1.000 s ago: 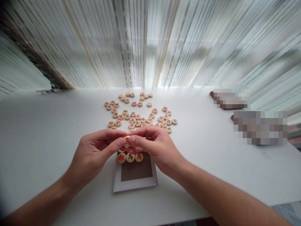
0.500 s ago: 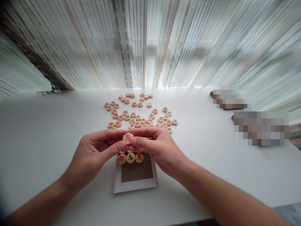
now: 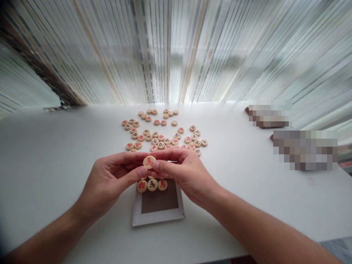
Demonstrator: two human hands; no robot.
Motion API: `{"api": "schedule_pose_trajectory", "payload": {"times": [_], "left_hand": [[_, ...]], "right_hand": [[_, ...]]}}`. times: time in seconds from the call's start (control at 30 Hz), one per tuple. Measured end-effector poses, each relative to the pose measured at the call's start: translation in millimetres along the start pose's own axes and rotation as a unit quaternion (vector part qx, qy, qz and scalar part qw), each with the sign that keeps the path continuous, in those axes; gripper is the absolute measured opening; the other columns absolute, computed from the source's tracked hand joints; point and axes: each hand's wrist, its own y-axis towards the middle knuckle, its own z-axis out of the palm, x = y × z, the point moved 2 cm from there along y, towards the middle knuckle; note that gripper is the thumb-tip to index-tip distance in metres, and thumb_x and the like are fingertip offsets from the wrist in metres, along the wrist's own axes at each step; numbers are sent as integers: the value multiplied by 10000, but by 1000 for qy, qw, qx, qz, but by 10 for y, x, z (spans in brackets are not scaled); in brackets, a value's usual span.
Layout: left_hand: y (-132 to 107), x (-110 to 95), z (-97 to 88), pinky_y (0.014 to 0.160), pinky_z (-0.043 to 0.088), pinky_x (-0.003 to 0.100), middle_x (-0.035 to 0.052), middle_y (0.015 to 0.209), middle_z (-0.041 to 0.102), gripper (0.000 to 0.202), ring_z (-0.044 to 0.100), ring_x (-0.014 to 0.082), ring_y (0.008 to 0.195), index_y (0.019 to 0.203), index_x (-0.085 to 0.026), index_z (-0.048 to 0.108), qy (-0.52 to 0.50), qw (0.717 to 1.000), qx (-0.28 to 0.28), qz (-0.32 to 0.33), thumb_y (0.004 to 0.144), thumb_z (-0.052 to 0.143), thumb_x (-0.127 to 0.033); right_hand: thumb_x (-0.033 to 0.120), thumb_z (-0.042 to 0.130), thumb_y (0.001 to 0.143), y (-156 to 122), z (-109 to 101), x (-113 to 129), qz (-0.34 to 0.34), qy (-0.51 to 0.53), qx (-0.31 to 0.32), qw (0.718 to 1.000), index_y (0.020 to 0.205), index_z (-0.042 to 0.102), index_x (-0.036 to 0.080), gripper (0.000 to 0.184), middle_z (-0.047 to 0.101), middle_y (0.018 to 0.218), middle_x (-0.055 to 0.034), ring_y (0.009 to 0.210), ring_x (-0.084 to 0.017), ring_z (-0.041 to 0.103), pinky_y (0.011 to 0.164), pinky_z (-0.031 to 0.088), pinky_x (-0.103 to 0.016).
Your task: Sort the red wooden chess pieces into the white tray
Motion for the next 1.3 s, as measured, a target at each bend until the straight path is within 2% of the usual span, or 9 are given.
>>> {"api": "schedule_pose_trajectory", "payload": {"times": [0.2, 0.37, 0.53, 0.77, 1.0, 1.17, 1.3], "left_hand": [[2, 6, 2, 864, 725, 345, 87, 988, 881, 277, 857, 255, 891, 1067, -177, 875, 15, 1000, -5, 3, 803, 947, -218], [10, -1, 3, 844, 725, 328, 80, 961, 881, 265, 858, 249, 863, 1048, -181, 877, 10, 1000, -6, 3, 797, 953, -215], [8, -17, 13, 811, 721, 297, 66, 915, 880, 224, 857, 233, 824, 1021, -194, 884, 15, 1000, -11, 7, 809, 948, -226], [1, 6, -15, 797, 729, 333, 91, 946, 880, 273, 857, 260, 829, 1049, -183, 881, 46, 999, -19, 5, 809, 949, -293], [-1, 39, -31, 787, 701, 220, 35, 951, 885, 272, 857, 200, 862, 1051, -247, 893, 24, 999, -19, 23, 800, 949, -160], [-13, 24, -47, 799, 700, 213, 17, 911, 882, 334, 858, 211, 893, 1025, -263, 901, 38, 998, -31, 36, 740, 977, -106], [-22, 18, -49, 782, 692, 186, 13, 933, 884, 331, 857, 192, 862, 1027, -261, 899, 45, 998, -27, 40, 748, 973, -99]], "right_hand": [[354, 998, 756, -1, 1, 8, -7, -10, 6, 1000, 1067, 896, 240, 346, 858, 940, -73, 856, -193, 804, 823, 674, -306], [331, 997, 761, -1, -4, 5, -14, -6, 13, 1000, 1070, 893, 234, 340, 854, 918, -67, 831, -172, 799, 793, 667, -268], [316, 1018, 724, -2, -18, -9, -31, -9, 4, 999, 985, 890, 223, 306, 844, 898, -49, 777, -161, 790, 760, 664, -263], [321, 1018, 720, 2, -19, -2, -36, -17, 4, 999, 999, 881, 208, 330, 832, 866, -49, 752, -162, 771, 724, 655, -274], [329, 1022, 713, 1, -18, -12, -36, -13, 7, 999, 995, 867, 197, 347, 830, 818, -53, 661, -157, 764, 628, 642, -252], [307, 1029, 703, 3, -26, -24, -40, -13, 24, 999, 1061, 878, 200, 404, 828, 794, -56, 648, -161, 758, 617, 644, -257], [297, 1027, 709, 13, -16, -19, -46, -13, 27, 999, 1066, 884, 210, 394, 835, 837, -60, 664, -155, 758, 631, 649, -251]]}}
